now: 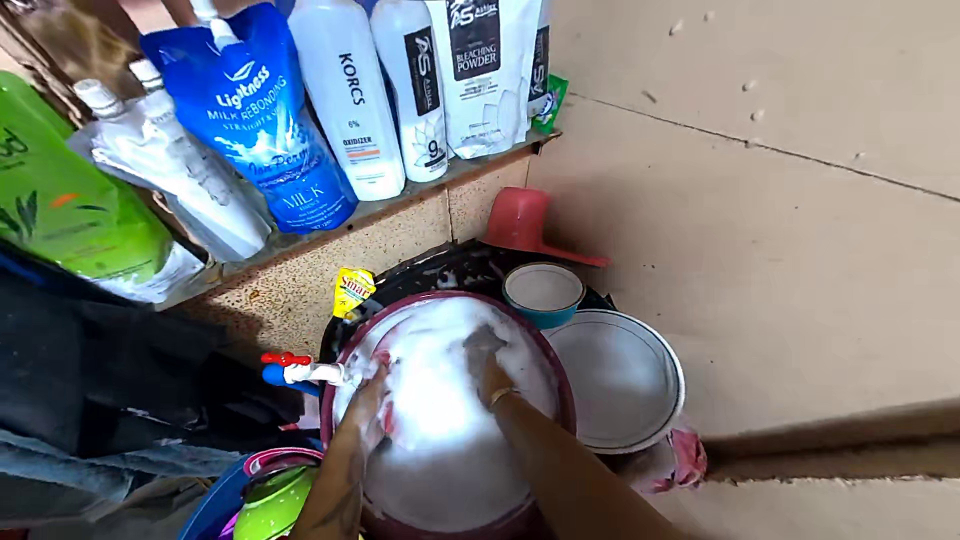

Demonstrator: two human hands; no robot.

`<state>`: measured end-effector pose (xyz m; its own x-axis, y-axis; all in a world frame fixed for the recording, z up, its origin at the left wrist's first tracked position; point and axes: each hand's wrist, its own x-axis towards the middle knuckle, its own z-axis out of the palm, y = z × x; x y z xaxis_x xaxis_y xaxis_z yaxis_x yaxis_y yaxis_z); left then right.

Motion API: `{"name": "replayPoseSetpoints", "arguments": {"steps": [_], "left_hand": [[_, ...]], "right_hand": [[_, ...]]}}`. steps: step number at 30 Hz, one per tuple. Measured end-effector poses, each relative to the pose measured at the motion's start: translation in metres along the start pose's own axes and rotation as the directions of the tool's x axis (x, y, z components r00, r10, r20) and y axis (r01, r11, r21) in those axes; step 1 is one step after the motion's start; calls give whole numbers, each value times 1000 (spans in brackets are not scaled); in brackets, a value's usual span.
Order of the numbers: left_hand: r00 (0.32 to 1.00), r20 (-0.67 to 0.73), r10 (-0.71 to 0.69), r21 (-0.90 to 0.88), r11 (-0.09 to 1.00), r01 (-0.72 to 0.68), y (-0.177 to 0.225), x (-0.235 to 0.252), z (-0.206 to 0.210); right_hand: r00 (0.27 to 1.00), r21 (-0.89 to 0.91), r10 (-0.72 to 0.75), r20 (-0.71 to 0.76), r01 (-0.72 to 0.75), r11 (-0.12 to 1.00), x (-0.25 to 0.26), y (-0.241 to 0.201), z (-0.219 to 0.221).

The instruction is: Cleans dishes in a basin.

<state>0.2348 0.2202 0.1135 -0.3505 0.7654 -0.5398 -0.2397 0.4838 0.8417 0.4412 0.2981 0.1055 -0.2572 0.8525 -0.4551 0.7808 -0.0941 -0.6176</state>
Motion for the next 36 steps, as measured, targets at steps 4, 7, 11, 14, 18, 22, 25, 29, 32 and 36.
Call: {"name": "replayPoseSetpoints", "arguments": {"steps": [4,7,11,14,18,22,25,29,32,36], "left_hand": [[993,-77,93,-39,995,-96,3,-19,25],[972,-124,200,14,980,-199,-2,-29,44],[952,-103,288,76,957,-281,7,-42,56],[936,-69,345,30,939,-344,35,-52,56],[894,-88,440,75,897,-435,74,-63,52],[826,-139,545,155,836,-526,92,-83,46],[756,-154,636,238,767,-596,99,-92,40],[720,-43,692,334,690,-643,114,-113,18],[641,28,767,434,568,-699,120,-132,-4],[438,136,889,554,298,-777,126,-171,-60]], "right_hand": [[992,335,129,8,-124,934,-9,-8,23],[997,59,10,81,-15,998,-37,-15,31],[958,-55,-284,50,286,957,-37,-80,14],[875,136,-446,-190,473,870,-35,-92,31],[751,137,-624,-217,657,742,-50,-78,46],[569,-113,-807,-160,801,587,-41,-41,29],[483,-319,-841,-243,779,539,-22,-21,6],[427,-530,-862,-273,681,505,-6,10,-43],[505,-566,-772,-386,531,631,-14,50,-93],[741,-508,-425,-520,132,851,-40,114,-159]]}}
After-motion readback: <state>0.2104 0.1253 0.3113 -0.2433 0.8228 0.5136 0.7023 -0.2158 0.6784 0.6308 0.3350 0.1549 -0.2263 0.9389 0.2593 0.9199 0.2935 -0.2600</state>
